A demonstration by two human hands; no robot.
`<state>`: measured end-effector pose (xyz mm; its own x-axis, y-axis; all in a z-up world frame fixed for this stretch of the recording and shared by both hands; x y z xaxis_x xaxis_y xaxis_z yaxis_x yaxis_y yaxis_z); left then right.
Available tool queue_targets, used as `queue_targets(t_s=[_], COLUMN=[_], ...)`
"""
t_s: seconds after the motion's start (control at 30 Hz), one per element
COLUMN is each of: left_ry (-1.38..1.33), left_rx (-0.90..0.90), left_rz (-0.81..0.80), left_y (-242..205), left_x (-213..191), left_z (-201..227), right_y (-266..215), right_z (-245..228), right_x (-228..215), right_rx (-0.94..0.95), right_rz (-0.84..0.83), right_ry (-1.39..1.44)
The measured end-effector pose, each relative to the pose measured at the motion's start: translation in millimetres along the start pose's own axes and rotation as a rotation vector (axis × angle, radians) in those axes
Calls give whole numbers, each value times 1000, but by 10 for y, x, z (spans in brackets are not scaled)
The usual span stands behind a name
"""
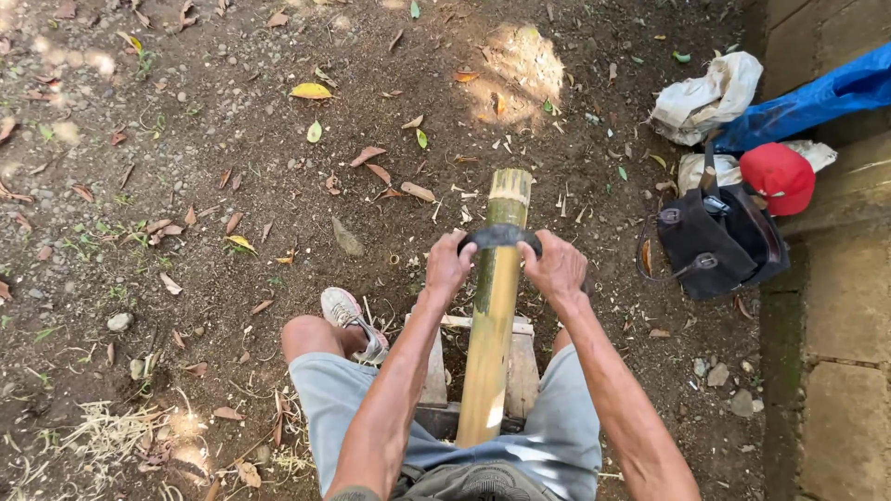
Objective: The person is using a sickle to shave the outer layer off of a bamboo stalk while sitting outdoors.
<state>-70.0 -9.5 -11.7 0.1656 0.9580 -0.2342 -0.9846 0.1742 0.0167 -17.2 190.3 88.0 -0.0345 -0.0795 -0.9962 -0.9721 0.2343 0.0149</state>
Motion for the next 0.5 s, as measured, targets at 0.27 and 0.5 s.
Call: queue_targets(t_s=[0.27,0.5], left_ry=[29,4], left_rx=[-55,-17], left_rz=[21,59], left_y=[335,58], left_x=[115,25], left_z=[-65,19], right_y=[275,60], right_z=[-40,-68], right_x=[-91,-147], right_rx=[-22,-86], right_rz=[92,191], right_ry=[-13,-25])
Point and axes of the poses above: each hand's wrist, its own y-axis towards the middle knuckle, its own x-axis out of the palm, z = x × y, the point moved 6 cm from there along y, towards the middle knuckle, and after that the axes turned 13 degrees about -y, right-handed, at the moved point
